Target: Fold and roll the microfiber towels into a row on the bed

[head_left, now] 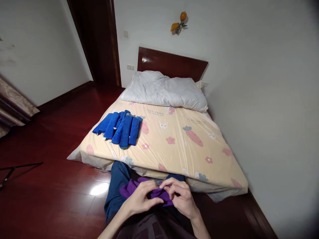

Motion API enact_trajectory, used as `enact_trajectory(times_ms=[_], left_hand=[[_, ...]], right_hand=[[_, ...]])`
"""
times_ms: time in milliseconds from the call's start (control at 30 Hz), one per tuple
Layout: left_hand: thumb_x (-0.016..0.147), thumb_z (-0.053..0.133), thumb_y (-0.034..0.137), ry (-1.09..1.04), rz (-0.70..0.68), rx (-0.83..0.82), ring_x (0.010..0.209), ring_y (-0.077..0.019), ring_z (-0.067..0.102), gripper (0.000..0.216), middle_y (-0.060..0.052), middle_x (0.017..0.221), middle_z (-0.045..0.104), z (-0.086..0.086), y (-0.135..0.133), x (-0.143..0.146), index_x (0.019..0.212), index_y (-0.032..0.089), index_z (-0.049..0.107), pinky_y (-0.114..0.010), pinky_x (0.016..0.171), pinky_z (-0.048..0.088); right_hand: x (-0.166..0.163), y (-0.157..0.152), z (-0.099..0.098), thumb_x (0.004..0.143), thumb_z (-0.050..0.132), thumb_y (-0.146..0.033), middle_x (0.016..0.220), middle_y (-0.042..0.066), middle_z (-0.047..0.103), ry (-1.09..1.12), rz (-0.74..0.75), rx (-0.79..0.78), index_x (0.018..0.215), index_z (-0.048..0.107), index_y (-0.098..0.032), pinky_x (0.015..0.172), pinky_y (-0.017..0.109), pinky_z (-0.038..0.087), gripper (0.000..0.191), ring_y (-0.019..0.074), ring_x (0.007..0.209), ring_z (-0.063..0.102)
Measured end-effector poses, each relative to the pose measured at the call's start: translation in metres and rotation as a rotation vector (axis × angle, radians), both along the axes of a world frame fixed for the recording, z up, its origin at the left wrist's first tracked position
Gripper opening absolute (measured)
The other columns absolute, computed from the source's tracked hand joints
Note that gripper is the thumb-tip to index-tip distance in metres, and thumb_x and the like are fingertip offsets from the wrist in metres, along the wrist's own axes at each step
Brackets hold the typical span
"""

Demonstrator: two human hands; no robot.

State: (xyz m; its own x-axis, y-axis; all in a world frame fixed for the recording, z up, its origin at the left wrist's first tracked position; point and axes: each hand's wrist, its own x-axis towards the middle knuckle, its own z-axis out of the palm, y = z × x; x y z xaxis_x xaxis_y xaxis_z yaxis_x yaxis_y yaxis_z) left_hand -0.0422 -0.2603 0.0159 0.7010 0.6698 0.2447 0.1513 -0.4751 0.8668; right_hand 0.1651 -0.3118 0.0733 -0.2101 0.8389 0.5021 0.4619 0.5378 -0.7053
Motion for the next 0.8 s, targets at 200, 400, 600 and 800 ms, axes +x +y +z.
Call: enact_trajectory(times_ms=[200, 400, 600, 800], left_hand=[[0.097, 0.058, 0.046, 0.041, 0.051, -0.221, 0.083, -0.0165, 0.061, 0.030, -0.003, 0.089, 0.070, 0.000, 0.006, -0.005, 0.094, 0.018, 0.069, -0.027, 0.079, 0.046], [0.087, 0.057, 0.024, 0.097, 0.072, 0.033, 0.086, -0.0196, 0.058, 0.012, -0.005, 0.092, 0.063, -0.004, 0.025, -0.012, 0.096, 0.020, 0.062, -0.030, 0.079, 0.046], [0.091, 0.065, 0.040, 0.212, -0.057, 0.145, 0.088, -0.0205, 0.056, 0.022, -0.003, 0.087, 0.060, 0.010, 0.032, -0.016, 0.082, 0.021, 0.059, -0.035, 0.092, 0.048], [0.098, 0.058, 0.040, 0.277, 0.067, 0.260, 0.085, -0.0197, 0.063, 0.017, -0.005, 0.094, 0.068, 0.025, 0.038, -0.061, 0.101, 0.023, 0.063, -0.029, 0.079, 0.054]], right_hand=[[0.021, -0.010, -0.006, 0.091, 0.053, 0.005, 0.102, 0.002, 0.078, -0.166, -0.133, 0.164, 0.072, 0.050, -0.022, 0.072, 0.027, 0.059, 0.033, 0.0160, 0.086, 0.076], [0.036, -0.010, -0.003, 0.087, 0.051, 0.009, 0.105, 0.004, 0.079, -0.244, -0.199, 0.308, 0.076, 0.053, -0.024, 0.073, 0.030, 0.063, 0.035, 0.0184, 0.088, 0.078], [0.067, -0.010, 0.010, 0.087, 0.057, 0.006, 0.102, 0.003, 0.080, -0.268, -0.317, 0.378, 0.073, 0.056, -0.025, 0.071, 0.029, 0.066, 0.034, 0.0198, 0.084, 0.079], [0.092, -0.019, 0.003, 0.088, 0.057, 0.005, 0.104, 0.004, 0.080, -0.281, -0.419, 0.379, 0.079, 0.058, -0.025, 0.075, 0.029, 0.065, 0.032, 0.0200, 0.090, 0.079]])
